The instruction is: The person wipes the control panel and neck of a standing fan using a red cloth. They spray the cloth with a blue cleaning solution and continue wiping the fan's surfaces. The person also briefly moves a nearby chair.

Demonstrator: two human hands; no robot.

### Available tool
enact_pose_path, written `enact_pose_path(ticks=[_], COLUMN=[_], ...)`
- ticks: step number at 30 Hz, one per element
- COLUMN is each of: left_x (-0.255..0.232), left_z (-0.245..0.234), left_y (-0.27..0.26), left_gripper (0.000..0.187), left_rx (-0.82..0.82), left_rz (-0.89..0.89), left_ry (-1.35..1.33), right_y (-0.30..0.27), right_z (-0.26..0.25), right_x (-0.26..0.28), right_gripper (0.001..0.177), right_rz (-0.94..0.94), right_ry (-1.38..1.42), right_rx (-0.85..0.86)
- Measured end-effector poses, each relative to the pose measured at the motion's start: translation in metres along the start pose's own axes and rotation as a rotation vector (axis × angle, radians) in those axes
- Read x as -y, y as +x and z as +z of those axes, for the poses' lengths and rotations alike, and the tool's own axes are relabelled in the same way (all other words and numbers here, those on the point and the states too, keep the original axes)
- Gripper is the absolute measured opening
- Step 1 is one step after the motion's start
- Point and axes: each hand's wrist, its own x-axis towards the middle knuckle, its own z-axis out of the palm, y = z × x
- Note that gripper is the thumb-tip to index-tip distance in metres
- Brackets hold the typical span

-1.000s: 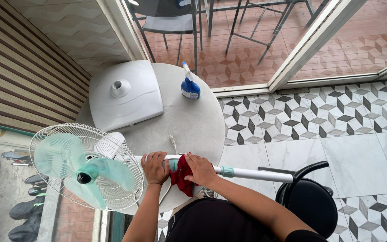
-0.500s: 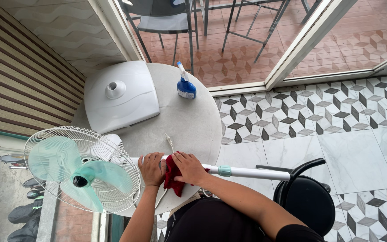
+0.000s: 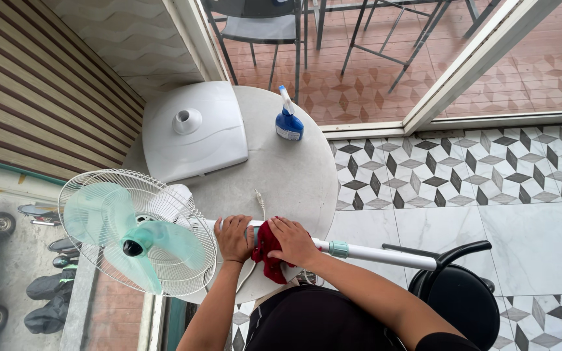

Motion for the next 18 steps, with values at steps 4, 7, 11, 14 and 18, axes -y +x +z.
enact_pose_path(ticks=[4,7,11,14,18], left_x=[-0.002,-0.003,-0.001,0.000,0.000], left_z=[-0.002,-0.003,-0.001,-0.001,-0.001], left_y=[0.001,0.001,0.002,-0.001,0.001], left_gripper=[0.032,0.032,0.032,0.033,0.033], left_rx=[0.000,0.012,0.014,0.026,0.018], left_rz=[-0.011,-0.017,-0.005,0.001,0.001], left_ry=[-0.007,-0.010,0.003,0.006,-0.006], right_y=[0.026,0.024,0.001,-0.024,-0.035], right_z=[0.007,0.007,0.002,-0.005,-0.013], right_x=[0.016,0.016,0.000,-0.012,-0.018], right_gripper=[0.093,0.094,0.096,0.096,0.094], right_rz=[-0.006,-0.003,0.007,0.036,0.084], right_ry=[0.002,0.025,0.022,0.005,-0.030], right_rx=[0.012,0.000,-0.003,0.004,0.034])
